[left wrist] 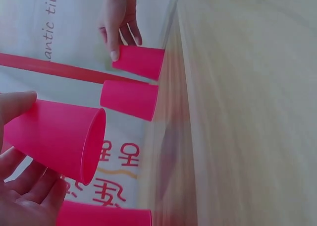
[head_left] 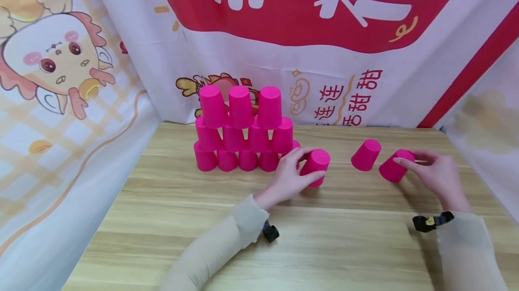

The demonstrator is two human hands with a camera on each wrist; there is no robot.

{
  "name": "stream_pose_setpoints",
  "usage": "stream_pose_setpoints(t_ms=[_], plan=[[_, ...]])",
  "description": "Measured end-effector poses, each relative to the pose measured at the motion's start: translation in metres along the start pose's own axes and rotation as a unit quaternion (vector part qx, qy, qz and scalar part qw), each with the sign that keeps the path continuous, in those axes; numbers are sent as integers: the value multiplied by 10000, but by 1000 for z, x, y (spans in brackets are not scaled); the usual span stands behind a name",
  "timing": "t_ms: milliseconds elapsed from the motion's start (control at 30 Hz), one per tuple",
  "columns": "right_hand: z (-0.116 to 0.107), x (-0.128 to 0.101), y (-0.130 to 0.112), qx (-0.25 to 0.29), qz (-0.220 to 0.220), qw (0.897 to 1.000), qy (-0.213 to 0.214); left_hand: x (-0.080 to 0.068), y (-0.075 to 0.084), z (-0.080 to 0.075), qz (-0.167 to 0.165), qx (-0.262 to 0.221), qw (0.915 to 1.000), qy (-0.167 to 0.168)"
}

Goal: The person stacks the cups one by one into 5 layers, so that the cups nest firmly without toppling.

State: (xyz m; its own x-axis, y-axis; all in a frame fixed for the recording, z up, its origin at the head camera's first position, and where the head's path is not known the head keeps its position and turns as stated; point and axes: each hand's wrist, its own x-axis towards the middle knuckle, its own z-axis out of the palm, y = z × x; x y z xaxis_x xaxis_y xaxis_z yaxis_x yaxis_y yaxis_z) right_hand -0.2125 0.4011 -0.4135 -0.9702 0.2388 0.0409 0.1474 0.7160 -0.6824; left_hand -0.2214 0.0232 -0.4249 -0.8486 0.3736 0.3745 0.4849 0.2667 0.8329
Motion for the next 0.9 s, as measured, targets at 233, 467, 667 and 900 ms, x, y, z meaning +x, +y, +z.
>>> stream_pose_setpoints(t_ms=[233,467,667,900], plan=[[-1,-1,1,-26,173,9998,-80,-21,-5,-26,-201,142,9996,-132],[-1,-1,0,-35,163,9998,-63,-39,-6,-45,193,113,9997,-68],[-3,-1,0,29,209,9997,-79,-49,7,-67,384,315,9983,290],[0,-1,0,60,205,9997,-125,-55,54,-103,1012,386,9897,932]])
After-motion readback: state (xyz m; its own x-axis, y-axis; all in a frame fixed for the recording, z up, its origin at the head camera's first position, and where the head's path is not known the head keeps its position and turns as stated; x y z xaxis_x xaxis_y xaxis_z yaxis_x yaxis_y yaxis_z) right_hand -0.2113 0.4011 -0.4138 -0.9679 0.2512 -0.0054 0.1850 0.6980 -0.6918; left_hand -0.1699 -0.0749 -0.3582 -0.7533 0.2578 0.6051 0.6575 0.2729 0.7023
